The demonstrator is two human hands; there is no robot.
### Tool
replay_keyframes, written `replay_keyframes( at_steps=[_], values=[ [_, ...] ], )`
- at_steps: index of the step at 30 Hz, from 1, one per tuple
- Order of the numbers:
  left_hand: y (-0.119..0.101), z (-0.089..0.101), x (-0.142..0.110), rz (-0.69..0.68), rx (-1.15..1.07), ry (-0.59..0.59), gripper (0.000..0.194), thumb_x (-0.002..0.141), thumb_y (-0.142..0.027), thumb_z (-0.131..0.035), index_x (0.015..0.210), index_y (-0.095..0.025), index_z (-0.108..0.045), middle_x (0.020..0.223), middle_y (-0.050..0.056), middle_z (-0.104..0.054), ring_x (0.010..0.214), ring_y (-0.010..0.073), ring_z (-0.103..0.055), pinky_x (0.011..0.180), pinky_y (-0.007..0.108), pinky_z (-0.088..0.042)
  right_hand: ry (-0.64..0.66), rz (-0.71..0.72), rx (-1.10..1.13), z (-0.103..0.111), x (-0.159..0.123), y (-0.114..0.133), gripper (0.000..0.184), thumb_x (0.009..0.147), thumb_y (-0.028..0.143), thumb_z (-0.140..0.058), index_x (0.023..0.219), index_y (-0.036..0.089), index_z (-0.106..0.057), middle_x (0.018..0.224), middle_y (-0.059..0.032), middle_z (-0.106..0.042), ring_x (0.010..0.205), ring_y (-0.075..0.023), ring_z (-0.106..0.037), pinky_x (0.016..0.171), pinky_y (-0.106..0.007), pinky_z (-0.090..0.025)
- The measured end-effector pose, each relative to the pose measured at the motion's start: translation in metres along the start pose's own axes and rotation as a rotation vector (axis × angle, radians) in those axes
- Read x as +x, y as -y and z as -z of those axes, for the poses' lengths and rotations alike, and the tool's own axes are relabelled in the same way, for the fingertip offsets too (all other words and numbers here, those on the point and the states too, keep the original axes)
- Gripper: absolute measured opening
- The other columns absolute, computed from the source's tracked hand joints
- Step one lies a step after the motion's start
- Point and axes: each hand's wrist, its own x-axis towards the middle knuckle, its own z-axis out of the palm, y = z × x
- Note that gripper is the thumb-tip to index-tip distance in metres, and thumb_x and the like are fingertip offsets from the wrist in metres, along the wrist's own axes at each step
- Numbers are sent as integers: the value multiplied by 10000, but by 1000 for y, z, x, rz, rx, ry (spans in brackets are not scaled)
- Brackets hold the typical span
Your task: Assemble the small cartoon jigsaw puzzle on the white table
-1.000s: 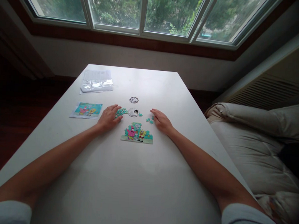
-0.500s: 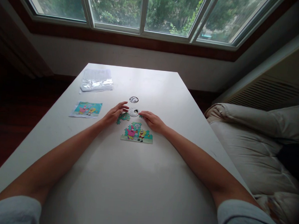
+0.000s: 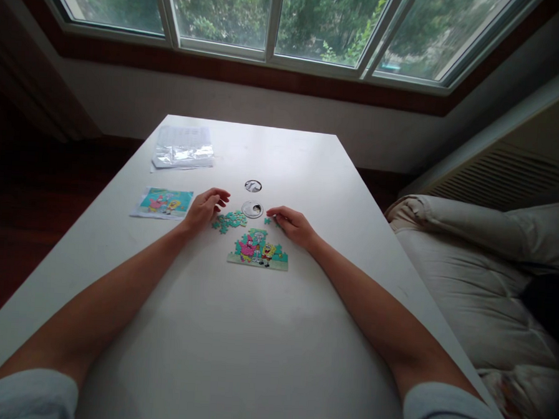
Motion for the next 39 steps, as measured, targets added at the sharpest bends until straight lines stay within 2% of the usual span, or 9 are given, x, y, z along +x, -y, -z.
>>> replay_keyframes(
  at_steps=[4, 9, 12, 15, 18, 21, 27, 34, 39],
  values=[
    [-1, 13, -2, -79, 379, -11, 310, 844, -306, -496, 1001, -189, -737, 961, 55, -731, 881, 206, -640, 834, 334, -507, -24, -35, 51, 3, -6, 0, 286, 961, 346, -513, 1137, 228, -705, 1108, -52, -751, 997, -197, -689, 903, -359, -552],
    [-6, 23, -8, -239, 639, 167, 285, 879, -345, -541, 992, -218, -769, 961, 56, -679, 746, 172, -585, 791, 326, -488, -94, -42, 5, 9, -13, 2, 252, 935, 312, -552, 1104, 237, -723, 1107, -48, -740, 956, -190, -688, 883, -350, -555],
    [-8, 28, -10, -289, 628, 251, 299, 896, -381, -551, 1010, -219, -776, 970, 65, -643, 754, 162, -579, 785, 317, -494, -148, -36, -67, 12, -15, 1, 228, 926, 301, -563, 1060, 230, -733, 1106, -60, -725, 923, -190, -677, 841, -347, -562],
    [-9, 36, -10, -286, 606, 324, 326, 891, -444, -582, 1039, -227, -774, 1015, 79, -636, 849, 188, -595, 829, 330, -511, -180, -30, -98, 15, -16, -1, 223, 923, 291, -554, 1038, 232, -736, 1076, -55, -722, 921, -190, -669, 845, -348, -561],
    [-11, 43, -10, -304, 641, 401, 351, 871, -497, -628, 1084, -255, -766, 1113, 88, -635, 1003, 232, -589, 945, 373, -500, -191, -27, -119, 17, -16, -3, 224, 916, 282, -551, 1025, 232, -740, 1048, -51, -723, 910, -189, -664, 830, -342, -555],
    [-13, 45, -11, -372, 694, 451, 415, 845, -505, -686, 1190, -280, -731, 1220, 89, -623, 1148, 273, -550, 1081, 432, -427, -176, -35, -127, 16, -16, -2, 216, 915, 285, -560, 1014, 224, -743, 1036, -56, -723, 876, -185, -658, 790, -330, -546],
    [-12, 40, -14, -435, 788, 427, 555, 834, -552, -710, 1319, -289, -653, 1328, 89, -590, 1201, 296, -523, 1116, 471, -393, -162, -55, -128, 15, -16, -1, 200, 920, 304, -585, 1004, 220, -745, 991, -49, -714, 792, -163, -632, 717, -296, -502],
    [-6, 33, -15, -445, 791, 380, 371, 904, -487, -629, 1212, -299, -716, 1269, 75, -625, 1167, 283, -543, 1093, 461, -402, -142, -54, -154, 15, -16, 0, 196, 929, 319, -590, 1000, 224, -747, 951, -40, -708, 693, -141, -551, 657, -290, -435],
    [-6, 29, -15, -453, 778, 384, 305, 938, -416, -576, 1172, -304, -737, 1254, 61, -635, 1133, 255, -556, 1071, 428, -415, -135, -65, -148, 14, -16, -1, 206, 936, 328, -584, 1004, 221, -746, 964, -46, -709, 722, -150, -564, 677, -291, -441]
  ],
)
